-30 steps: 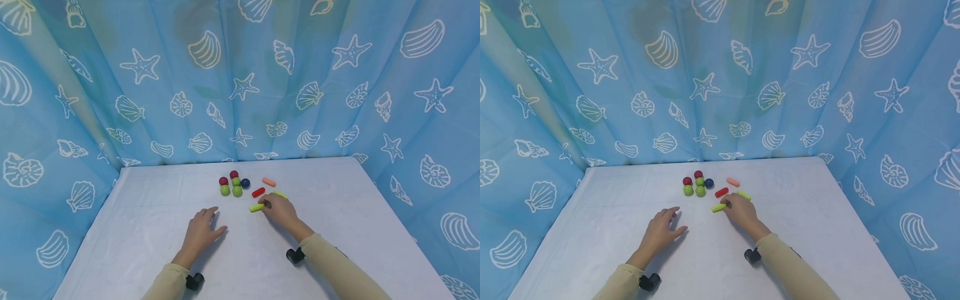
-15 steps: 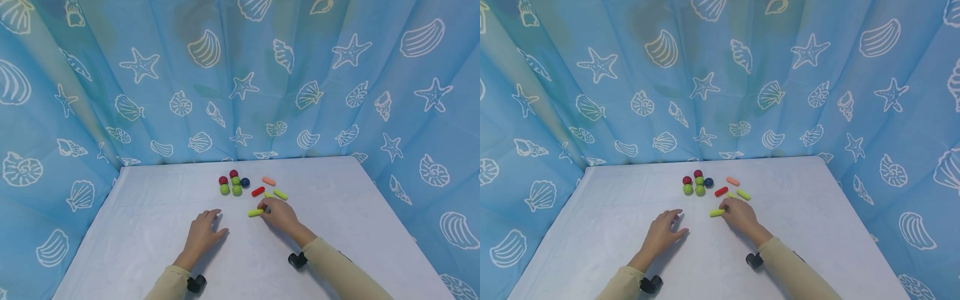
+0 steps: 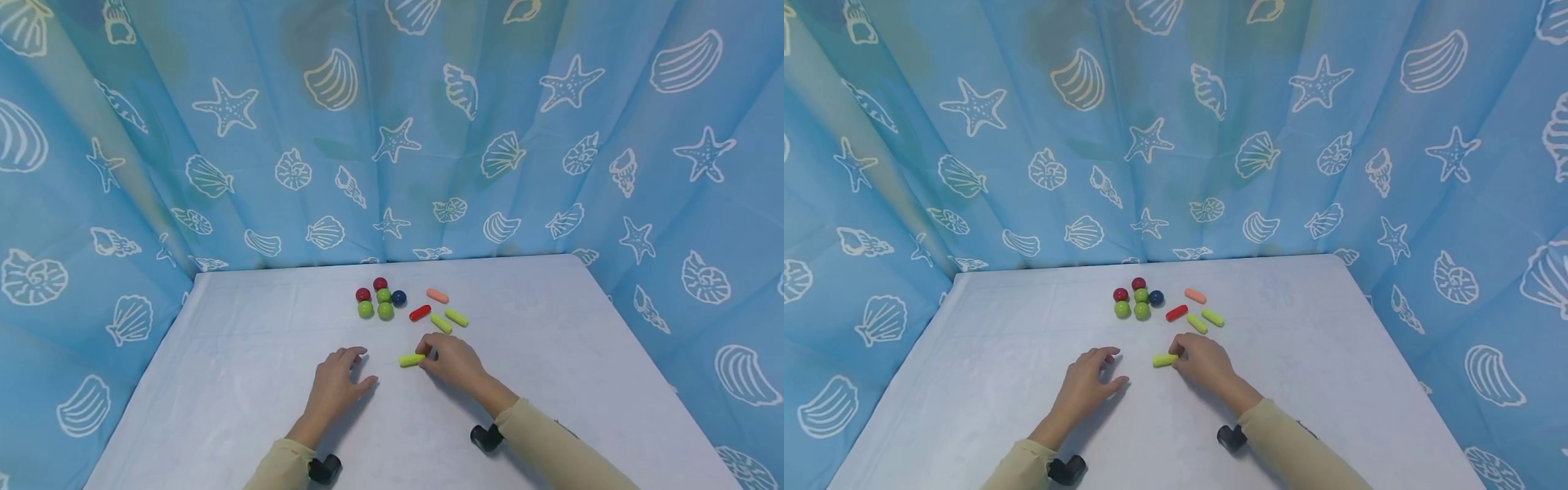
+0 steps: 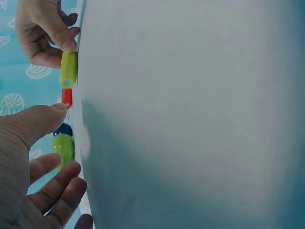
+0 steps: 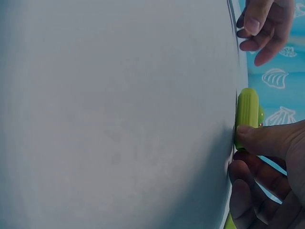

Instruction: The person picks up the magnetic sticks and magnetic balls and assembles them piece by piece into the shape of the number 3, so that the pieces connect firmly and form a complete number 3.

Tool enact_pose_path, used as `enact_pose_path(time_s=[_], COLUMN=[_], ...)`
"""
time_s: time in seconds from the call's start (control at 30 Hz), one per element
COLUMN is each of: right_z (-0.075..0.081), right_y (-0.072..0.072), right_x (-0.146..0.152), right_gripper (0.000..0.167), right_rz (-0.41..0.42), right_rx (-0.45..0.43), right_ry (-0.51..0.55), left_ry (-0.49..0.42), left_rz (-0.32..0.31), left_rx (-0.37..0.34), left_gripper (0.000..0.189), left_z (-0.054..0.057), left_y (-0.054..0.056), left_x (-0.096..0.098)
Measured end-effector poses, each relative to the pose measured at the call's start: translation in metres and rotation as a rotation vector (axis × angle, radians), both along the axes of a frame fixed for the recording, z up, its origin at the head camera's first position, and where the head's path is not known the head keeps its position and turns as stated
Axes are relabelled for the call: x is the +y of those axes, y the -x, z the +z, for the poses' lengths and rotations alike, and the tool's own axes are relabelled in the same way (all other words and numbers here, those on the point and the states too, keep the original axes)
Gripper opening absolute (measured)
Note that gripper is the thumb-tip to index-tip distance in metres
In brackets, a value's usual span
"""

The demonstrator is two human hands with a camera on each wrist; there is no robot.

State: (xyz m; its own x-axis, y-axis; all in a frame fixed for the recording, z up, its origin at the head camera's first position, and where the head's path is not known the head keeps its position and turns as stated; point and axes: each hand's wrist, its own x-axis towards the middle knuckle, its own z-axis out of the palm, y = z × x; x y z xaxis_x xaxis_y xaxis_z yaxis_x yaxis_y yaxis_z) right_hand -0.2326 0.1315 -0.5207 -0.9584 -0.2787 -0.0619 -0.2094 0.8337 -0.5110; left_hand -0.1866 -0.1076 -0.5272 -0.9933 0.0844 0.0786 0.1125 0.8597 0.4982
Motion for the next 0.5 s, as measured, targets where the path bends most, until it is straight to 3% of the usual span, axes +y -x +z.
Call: enact_pose_path(time_s=[0.5], right_z=[0.001], right_y=[-0.016], right_x=[-0.006], right_gripper=[0.018], right_rz=[0.081], right_rx=[0.033], right_ry=[0.005], left_ry=[-0.013], left_rz=[-0.060], left_rx=[0.019], left_gripper=[0.049], left_z=[-0.003], left_y=[-0.005], left_x=[0.008])
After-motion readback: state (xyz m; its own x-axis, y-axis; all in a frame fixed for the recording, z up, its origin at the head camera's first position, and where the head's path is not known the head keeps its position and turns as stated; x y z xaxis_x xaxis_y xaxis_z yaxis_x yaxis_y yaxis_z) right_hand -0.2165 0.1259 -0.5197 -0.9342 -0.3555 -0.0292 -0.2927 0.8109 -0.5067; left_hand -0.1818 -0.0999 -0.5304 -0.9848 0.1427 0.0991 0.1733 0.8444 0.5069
